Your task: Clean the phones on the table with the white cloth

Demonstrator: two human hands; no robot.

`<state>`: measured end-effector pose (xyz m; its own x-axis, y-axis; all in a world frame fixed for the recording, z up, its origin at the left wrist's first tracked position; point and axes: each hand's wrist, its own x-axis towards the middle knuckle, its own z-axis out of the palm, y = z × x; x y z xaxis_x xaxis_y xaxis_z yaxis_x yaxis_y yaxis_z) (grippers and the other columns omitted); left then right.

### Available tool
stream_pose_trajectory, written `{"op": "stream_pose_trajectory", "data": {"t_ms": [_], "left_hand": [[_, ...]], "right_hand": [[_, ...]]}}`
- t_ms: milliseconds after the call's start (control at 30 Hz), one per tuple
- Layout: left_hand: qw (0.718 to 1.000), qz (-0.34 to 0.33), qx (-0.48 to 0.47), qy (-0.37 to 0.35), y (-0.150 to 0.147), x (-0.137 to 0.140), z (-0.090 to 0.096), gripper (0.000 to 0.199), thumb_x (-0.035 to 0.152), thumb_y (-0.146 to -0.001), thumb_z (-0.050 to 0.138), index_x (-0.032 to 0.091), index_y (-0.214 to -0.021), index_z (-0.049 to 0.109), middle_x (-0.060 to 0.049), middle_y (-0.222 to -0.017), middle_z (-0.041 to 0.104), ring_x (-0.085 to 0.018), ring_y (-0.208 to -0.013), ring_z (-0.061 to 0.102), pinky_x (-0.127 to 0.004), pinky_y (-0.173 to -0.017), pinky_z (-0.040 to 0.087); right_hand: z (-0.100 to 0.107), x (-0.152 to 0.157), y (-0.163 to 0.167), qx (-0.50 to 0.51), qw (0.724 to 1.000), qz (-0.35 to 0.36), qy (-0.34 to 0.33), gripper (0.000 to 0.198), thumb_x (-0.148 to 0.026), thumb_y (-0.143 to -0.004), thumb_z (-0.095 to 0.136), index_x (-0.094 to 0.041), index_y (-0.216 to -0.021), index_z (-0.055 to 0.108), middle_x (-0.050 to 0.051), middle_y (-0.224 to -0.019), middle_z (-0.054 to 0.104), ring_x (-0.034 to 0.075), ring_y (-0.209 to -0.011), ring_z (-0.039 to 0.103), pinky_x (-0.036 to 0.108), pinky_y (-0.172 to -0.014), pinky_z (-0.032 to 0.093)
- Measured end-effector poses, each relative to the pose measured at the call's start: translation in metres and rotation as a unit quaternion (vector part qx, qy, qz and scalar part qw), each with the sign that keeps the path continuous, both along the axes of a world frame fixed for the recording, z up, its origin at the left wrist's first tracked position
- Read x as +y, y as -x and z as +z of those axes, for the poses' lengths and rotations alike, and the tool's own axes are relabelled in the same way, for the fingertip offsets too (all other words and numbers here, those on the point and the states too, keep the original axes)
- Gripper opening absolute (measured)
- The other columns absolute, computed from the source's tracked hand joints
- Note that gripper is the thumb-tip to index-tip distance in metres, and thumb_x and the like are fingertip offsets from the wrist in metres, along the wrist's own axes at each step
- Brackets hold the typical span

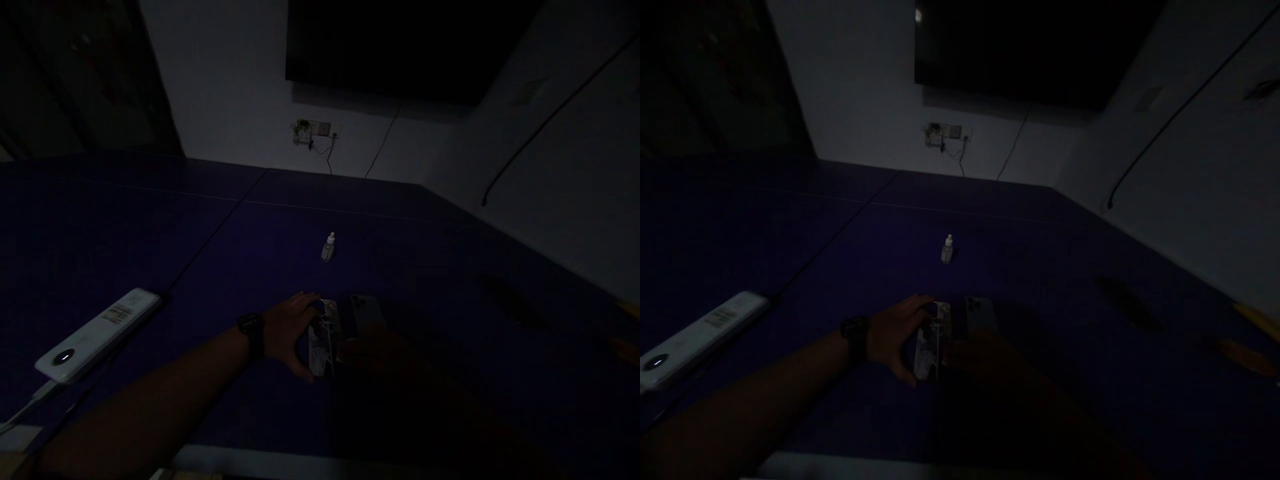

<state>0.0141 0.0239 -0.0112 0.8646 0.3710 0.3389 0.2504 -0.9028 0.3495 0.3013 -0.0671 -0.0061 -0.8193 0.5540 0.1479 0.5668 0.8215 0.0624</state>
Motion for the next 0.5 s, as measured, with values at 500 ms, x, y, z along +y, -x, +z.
{"op": "stream_pose_trajectory", "data": {"t_ms": [500], "left_hand": [[1.0,-0.006,-0.002,-0.004,0.001,0.0,0.001,0.115,0.09,-0.048,0.073,0.013,-0.13,0.049,-0.029,-0.148,0.045,-0.048,-0.138,0.044,-0.067,-0.115,0.034]], "right_hand": [[0.007,0.023,0.05,0.029,0.998,0.026,0.042,0.039,-0.021,-0.099,0.049,-0.029,-0.136,0.061,0.004,-0.131,0.069,0.026,-0.112,0.053,0.044,-0.093,0.039]]}}
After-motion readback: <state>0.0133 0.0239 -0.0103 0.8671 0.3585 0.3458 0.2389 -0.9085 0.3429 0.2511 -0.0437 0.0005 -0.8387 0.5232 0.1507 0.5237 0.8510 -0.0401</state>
